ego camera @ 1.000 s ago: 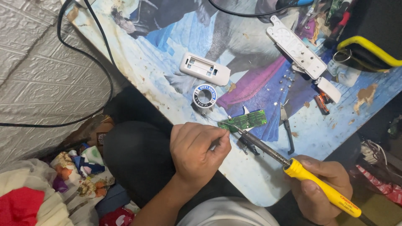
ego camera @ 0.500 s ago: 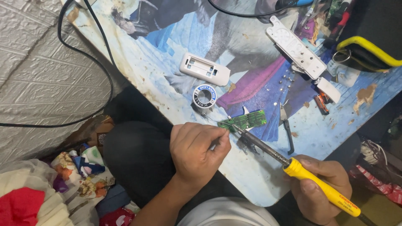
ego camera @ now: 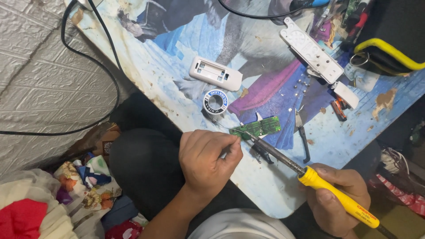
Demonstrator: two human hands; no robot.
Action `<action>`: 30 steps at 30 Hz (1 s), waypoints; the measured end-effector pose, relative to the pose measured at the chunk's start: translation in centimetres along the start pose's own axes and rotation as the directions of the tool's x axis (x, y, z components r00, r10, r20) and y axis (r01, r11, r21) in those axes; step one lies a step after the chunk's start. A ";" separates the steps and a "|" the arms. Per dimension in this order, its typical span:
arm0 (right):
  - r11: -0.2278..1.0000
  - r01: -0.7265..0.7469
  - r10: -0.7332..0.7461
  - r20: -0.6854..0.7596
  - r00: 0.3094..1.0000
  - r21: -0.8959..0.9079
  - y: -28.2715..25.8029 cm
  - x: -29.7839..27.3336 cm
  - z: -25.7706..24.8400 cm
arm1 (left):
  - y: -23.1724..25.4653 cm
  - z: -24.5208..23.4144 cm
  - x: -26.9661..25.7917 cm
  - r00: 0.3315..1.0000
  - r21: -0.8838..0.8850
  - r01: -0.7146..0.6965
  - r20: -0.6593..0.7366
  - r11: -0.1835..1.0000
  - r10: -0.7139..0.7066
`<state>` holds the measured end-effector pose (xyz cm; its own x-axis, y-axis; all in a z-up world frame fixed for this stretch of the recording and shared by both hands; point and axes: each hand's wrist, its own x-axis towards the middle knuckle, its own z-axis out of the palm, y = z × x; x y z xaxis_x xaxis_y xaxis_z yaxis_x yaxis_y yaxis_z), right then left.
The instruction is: Soldering wires and components onto a small green circuit board for an electronics repair.
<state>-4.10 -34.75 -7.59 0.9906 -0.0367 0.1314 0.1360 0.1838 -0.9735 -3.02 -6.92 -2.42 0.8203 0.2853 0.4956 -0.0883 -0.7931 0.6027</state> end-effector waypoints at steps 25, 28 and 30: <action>0.997 0.041 -0.044 -0.056 0.997 -0.058 0.9 -0.6 -0.8 | -0.2 -0.1 -0.3 1.000 0.017 0.013 0.010 1.000 -0.013; 1.000 0.028 -0.027 -0.062 0.998 0.014 -0.5 0.1 0.3 | -0.1 -0.4 -0.2 1.000 -0.003 0.014 0.020 1.000 -0.014; 0.996 -0.008 0.013 -0.056 0.998 0.093 -0.4 1.0 -2.6 | 0.0 -0.6 -0.2 0.999 -0.023 0.016 0.029 1.000 -0.016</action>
<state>-3.19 -37.44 -7.56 0.9902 -0.0889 0.1078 0.1284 0.2748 -0.9529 -3.55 -6.60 -2.15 0.8376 0.2819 0.4679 -0.0879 -0.7758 0.6248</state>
